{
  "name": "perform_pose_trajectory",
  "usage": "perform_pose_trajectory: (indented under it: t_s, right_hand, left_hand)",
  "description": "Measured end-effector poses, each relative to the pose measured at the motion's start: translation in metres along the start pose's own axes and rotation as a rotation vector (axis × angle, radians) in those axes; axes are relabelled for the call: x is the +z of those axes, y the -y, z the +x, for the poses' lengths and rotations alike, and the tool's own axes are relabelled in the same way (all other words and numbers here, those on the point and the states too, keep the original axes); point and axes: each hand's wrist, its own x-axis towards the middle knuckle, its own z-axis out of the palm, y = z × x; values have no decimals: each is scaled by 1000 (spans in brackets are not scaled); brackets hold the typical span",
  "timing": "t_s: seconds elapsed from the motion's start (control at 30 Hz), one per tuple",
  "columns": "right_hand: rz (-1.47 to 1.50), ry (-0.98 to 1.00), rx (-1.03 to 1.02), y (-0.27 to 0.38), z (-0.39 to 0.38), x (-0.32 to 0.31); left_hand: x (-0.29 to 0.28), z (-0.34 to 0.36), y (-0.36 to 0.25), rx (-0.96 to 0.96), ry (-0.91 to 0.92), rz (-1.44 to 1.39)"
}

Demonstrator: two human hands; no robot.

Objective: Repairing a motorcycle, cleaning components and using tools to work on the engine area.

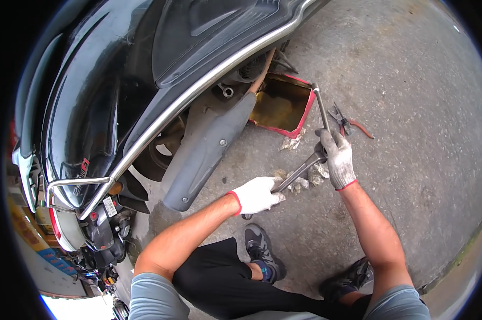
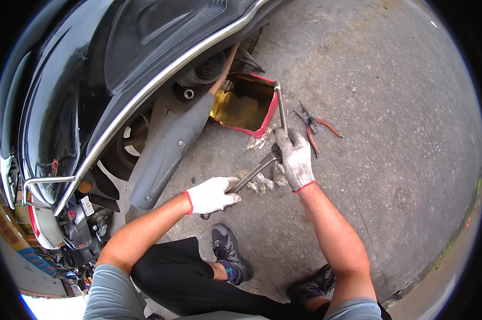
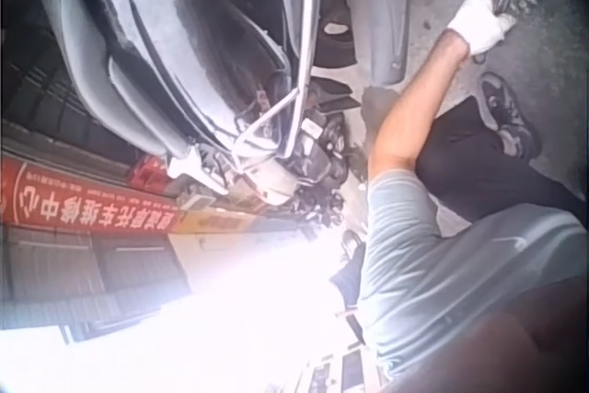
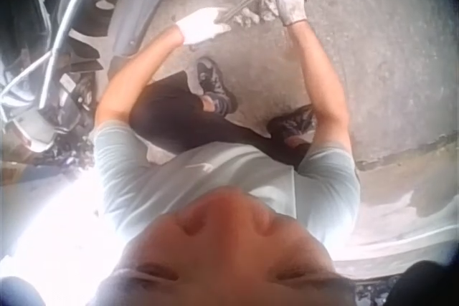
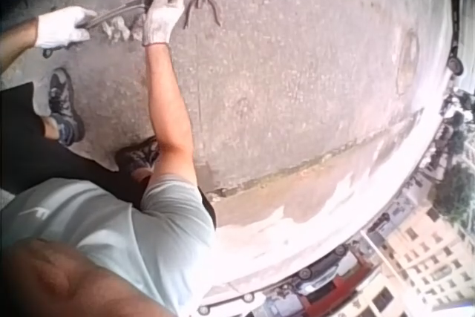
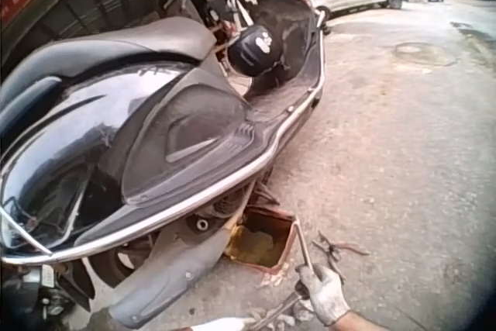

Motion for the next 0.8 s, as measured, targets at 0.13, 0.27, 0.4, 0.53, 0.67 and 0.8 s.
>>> perform_pose_trajectory:
  t_s: [0.13,0.27,0.4,0.53,0.67,0.8]
  right_hand:
    - [-102,-40,-93,1,30,-9]
    - [-62,26,-62,-2,50,3]
    - [44,126,27,-25,76,14]
    - [226,180,40,-35,90,38]
    - [283,267,95,-31,100,51]
    - [315,221,50,-28,110,65]
  left_hand:
    - [-4,-11,-6,-58,-37,-63]
    - [-7,-14,22,-70,-163,45]
    - [-15,-30,6,-113,-275,28]
    - [-22,-51,-2,-102,-370,109]
    - [-25,-55,-11,-197,-392,-91]
    - [-27,-52,-4,-210,-393,-89]
